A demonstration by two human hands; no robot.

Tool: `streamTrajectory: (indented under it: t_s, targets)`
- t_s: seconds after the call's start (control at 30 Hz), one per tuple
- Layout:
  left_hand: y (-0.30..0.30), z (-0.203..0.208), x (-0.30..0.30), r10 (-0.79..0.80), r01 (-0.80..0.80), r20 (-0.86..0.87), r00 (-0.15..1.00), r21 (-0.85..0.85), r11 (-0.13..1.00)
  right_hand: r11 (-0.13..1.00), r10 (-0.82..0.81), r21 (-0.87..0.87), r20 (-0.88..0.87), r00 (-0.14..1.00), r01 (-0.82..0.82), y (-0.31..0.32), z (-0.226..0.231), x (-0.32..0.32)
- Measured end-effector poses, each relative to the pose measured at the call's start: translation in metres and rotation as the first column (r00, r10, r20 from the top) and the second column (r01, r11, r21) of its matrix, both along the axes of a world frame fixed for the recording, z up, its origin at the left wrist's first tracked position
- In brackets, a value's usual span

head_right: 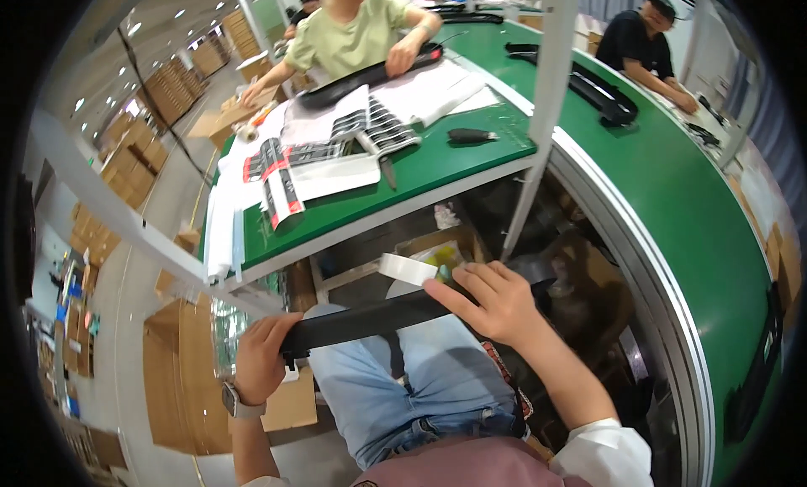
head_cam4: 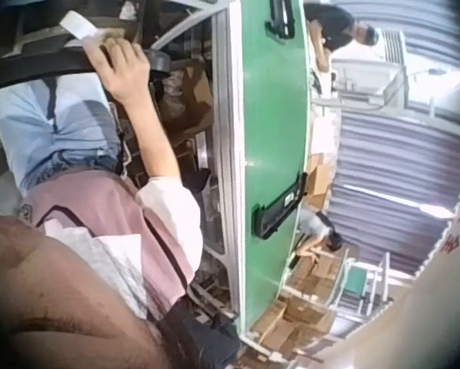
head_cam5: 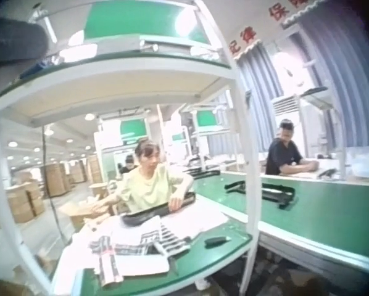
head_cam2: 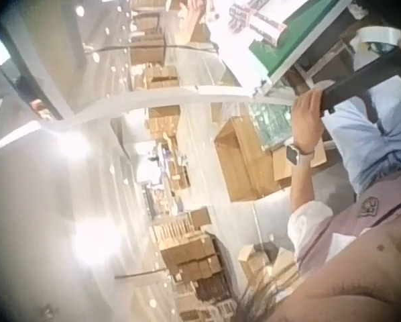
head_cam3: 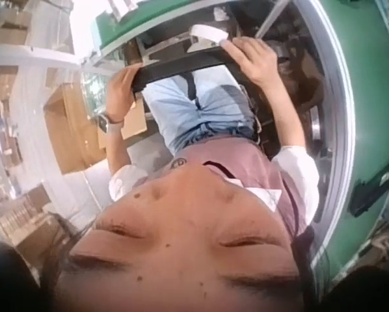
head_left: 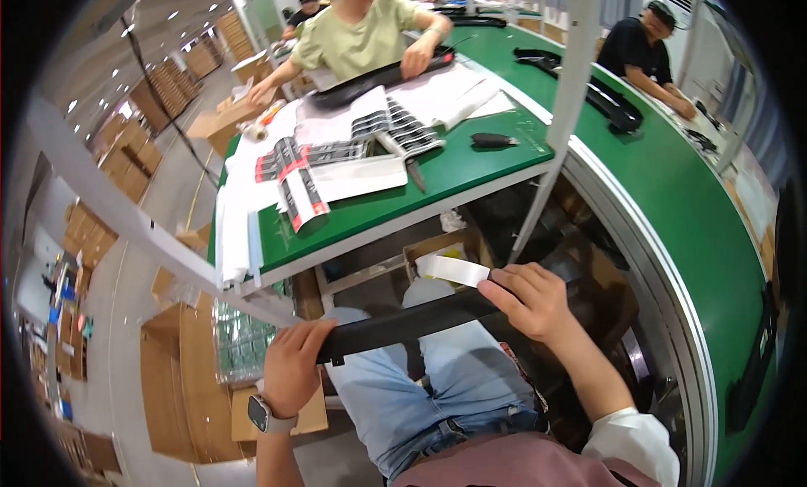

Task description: Apply adhesive labels to plastic components on a factory assembly line.

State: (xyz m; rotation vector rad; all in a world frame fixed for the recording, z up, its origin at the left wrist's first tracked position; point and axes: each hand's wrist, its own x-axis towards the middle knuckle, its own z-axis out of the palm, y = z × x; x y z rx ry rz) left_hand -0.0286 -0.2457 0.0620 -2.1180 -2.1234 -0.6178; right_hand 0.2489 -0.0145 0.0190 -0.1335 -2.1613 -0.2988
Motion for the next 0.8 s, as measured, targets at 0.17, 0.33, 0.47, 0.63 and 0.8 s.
streamTrajectory:
  t_s: [0.17,0.33,0.47,0.63,0.8]
  targets:
    - [-0.030,-0.068,0.005,0.206,-0.191,0.110,0.972,-0.134,0.972,0.976,0.125,-0.181,0.023,0.992,-0.119,0.013,-0.072,-0.031]
    - [-0.037,-0.076,0.026,0.498,-0.470,0.292,0.817,-0.165,0.867,0.839,0.263,-0.521,0.133,0.956,-0.158,0.017,-0.092,-0.035]
    - [-0.025,-0.088,0.023,0.603,-0.597,0.268,0.751,-0.114,0.794,0.738,0.344,-0.665,0.226,0.911,-0.113,-0.004,-0.064,-0.041]
    - [-0.026,-0.091,0.002,0.373,-0.496,0.640,0.672,0.014,0.868,0.371,0.574,-0.867,-0.067,0.816,-0.332,-0.051,-0.059,-0.073]
    - [-0.052,-0.109,-0.026,0.344,-0.498,0.775,0.530,-0.044,0.866,0.275,0.787,-0.922,0.053,0.614,-0.272,-0.090,-0.021,-0.125]
